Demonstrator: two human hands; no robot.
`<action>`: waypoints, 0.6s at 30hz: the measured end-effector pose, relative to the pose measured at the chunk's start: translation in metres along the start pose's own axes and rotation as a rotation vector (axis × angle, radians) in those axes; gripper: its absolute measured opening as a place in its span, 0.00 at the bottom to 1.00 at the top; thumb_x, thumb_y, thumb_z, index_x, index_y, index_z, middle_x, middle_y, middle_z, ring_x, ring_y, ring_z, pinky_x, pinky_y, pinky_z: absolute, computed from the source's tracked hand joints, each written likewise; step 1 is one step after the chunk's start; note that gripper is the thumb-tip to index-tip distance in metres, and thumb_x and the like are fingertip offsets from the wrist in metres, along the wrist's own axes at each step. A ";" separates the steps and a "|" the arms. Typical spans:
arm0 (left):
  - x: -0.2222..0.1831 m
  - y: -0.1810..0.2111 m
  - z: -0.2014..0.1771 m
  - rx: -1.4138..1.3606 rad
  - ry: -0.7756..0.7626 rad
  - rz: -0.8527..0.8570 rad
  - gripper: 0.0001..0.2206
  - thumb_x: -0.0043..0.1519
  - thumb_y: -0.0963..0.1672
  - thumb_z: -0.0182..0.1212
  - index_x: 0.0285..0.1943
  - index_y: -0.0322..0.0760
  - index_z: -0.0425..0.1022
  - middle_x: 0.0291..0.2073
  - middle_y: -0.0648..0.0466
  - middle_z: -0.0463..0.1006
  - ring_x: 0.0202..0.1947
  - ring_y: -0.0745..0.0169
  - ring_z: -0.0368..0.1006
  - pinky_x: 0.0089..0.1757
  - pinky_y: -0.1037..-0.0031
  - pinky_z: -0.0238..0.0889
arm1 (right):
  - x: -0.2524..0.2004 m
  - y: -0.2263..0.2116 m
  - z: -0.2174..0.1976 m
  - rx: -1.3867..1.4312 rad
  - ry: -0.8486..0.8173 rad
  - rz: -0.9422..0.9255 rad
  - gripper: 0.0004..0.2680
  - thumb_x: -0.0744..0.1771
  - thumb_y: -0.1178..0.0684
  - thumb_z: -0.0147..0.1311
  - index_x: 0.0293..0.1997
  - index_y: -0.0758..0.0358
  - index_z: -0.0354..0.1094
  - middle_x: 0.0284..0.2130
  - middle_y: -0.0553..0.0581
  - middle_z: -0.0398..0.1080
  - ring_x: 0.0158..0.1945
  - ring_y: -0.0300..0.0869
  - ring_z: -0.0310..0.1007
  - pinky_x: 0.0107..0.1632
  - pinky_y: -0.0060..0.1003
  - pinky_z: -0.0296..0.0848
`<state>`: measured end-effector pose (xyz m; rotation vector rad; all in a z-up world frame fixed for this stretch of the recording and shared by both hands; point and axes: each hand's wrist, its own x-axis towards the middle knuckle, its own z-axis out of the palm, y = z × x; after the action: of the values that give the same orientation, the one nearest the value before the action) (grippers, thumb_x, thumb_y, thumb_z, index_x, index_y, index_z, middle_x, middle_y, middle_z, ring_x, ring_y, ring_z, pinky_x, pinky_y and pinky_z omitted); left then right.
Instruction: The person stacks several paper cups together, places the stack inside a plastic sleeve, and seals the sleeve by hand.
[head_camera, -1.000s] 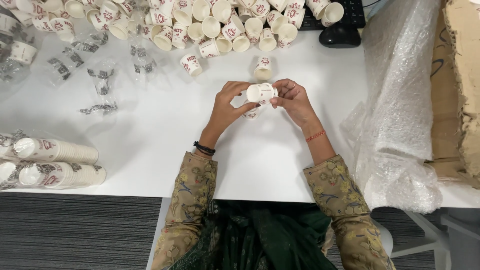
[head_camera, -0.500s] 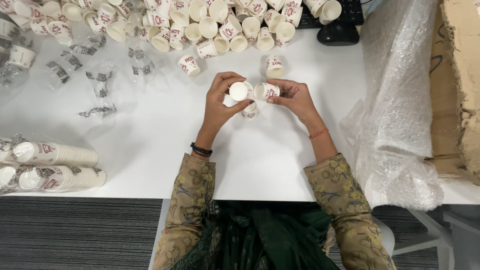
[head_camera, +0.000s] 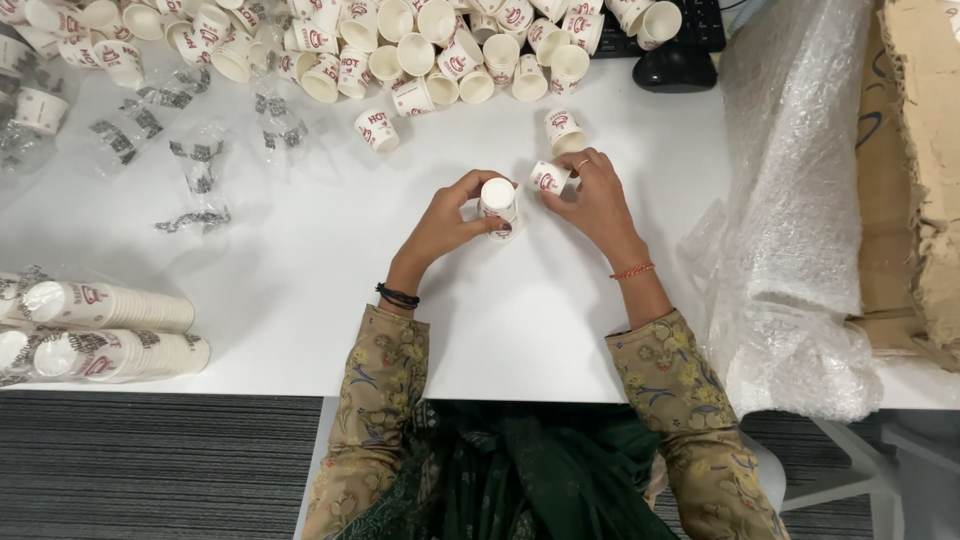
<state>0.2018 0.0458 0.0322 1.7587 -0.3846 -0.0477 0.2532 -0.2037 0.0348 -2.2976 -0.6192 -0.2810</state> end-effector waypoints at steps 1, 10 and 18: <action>0.000 -0.001 0.001 -0.005 -0.013 0.021 0.24 0.54 0.43 0.75 0.59 0.38 0.73 0.53 0.56 0.80 0.58 0.61 0.75 0.60 0.67 0.66 | 0.001 -0.003 -0.002 0.075 0.018 0.020 0.18 0.62 0.55 0.70 0.55 0.63 0.70 0.44 0.55 0.68 0.49 0.45 0.69 0.46 0.35 0.75; 0.000 0.002 0.006 0.167 -0.079 0.017 0.29 0.47 0.44 0.80 0.58 0.37 0.75 0.51 0.53 0.80 0.55 0.56 0.75 0.58 0.66 0.66 | 0.000 -0.012 0.003 0.806 0.072 0.061 0.14 0.69 0.63 0.57 0.61 0.63 0.63 0.52 0.54 0.64 0.53 0.38 0.70 0.53 0.33 0.75; -0.001 -0.030 0.000 0.530 -0.040 0.059 0.33 0.45 0.49 0.82 0.61 0.39 0.76 0.67 0.47 0.69 0.73 0.40 0.52 0.65 0.50 0.45 | -0.007 -0.020 0.014 0.771 -0.029 -0.161 0.13 0.67 0.63 0.65 0.53 0.63 0.64 0.54 0.54 0.68 0.59 0.39 0.71 0.63 0.38 0.72</action>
<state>0.2081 0.0509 0.0035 2.2691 -0.5100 0.0677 0.2370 -0.1836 0.0344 -1.5175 -0.7661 -0.0595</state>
